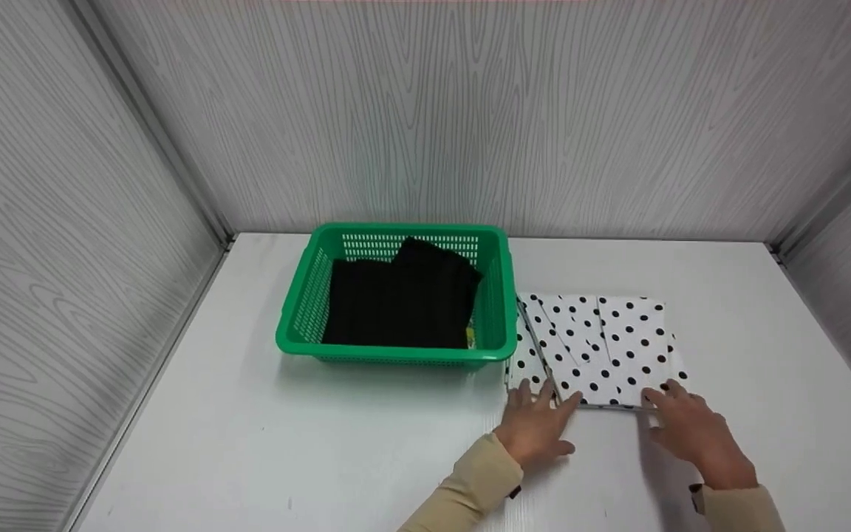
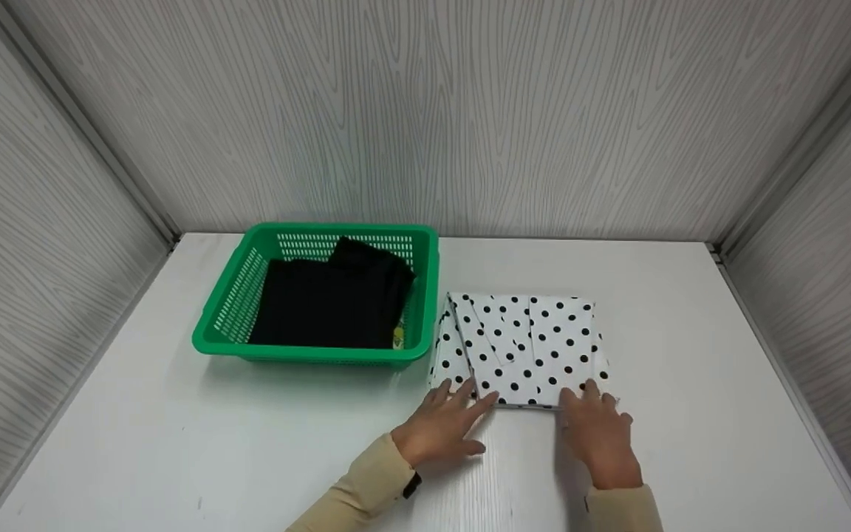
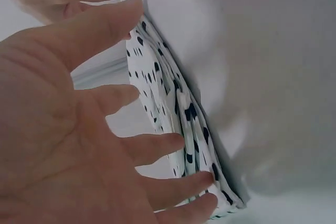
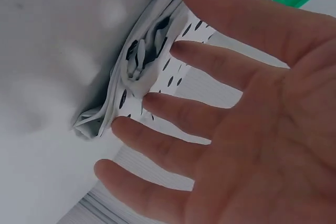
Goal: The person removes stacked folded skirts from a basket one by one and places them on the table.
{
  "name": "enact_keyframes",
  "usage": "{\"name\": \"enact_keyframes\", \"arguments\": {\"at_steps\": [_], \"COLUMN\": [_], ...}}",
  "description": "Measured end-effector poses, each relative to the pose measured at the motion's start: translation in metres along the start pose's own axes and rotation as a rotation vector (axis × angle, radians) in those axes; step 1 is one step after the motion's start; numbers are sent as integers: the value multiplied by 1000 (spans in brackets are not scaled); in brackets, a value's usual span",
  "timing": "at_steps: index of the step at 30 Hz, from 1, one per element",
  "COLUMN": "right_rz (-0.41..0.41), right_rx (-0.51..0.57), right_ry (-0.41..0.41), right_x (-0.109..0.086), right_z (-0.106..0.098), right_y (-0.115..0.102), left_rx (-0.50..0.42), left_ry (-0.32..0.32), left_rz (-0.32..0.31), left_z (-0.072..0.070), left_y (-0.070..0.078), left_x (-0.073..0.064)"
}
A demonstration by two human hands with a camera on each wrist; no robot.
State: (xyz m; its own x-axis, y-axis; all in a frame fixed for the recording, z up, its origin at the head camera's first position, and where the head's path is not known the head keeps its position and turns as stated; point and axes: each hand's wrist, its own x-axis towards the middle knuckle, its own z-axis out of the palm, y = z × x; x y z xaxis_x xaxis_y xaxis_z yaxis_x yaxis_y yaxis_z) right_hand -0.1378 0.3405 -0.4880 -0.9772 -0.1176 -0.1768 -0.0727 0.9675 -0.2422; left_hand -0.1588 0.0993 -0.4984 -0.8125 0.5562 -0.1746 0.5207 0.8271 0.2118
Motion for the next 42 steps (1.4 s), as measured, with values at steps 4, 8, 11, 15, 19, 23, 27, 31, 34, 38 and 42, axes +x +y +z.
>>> {"name": "enact_keyframes", "arguments": {"at_steps": [4, 8, 11, 15, 19, 23, 27, 31, 34, 38, 42], "right_rz": [0, 21, 35, 34, 38, 59, 70, 84, 79, 43, 63], "right_rx": [58, 106, 128, 157, 193, 217, 235, 255, 264, 264, 241], "right_ry": [-78, -122, -136, -136, -141, -166, -174, -182, -176, -140, -129], "right_x": [1, 3, 8, 23, 41, 58, 72, 82, 87, 90, 92], "right_z": [3, 7, 8, 4, -3, -7, -9, -9, -8, -9, -12], "right_y": [3, 5, 7, 10, 15, 18, 21, 23, 24, 24, 22], "left_rx": [27, 5, 9, 76, 106, 90, 64, 12, -92, -195, -194], "left_ry": [-2, -14, -13, 33, 75, 73, 43, 24, 21, 4, 15], "left_rz": [-23, -42, -58, -79, -118, -156, -179, -168, -153, -147, -156], "left_z": [4, 8, 9, 8, 5, 2, -1, -3, -5, -6, -3], "left_y": [2, 0, -2, -3, -3, -4, -9, -16, -21, -27, -27], "left_x": [-1, 2, 10, 26, 43, 58, 71, 79, 84, 91, 98]}}
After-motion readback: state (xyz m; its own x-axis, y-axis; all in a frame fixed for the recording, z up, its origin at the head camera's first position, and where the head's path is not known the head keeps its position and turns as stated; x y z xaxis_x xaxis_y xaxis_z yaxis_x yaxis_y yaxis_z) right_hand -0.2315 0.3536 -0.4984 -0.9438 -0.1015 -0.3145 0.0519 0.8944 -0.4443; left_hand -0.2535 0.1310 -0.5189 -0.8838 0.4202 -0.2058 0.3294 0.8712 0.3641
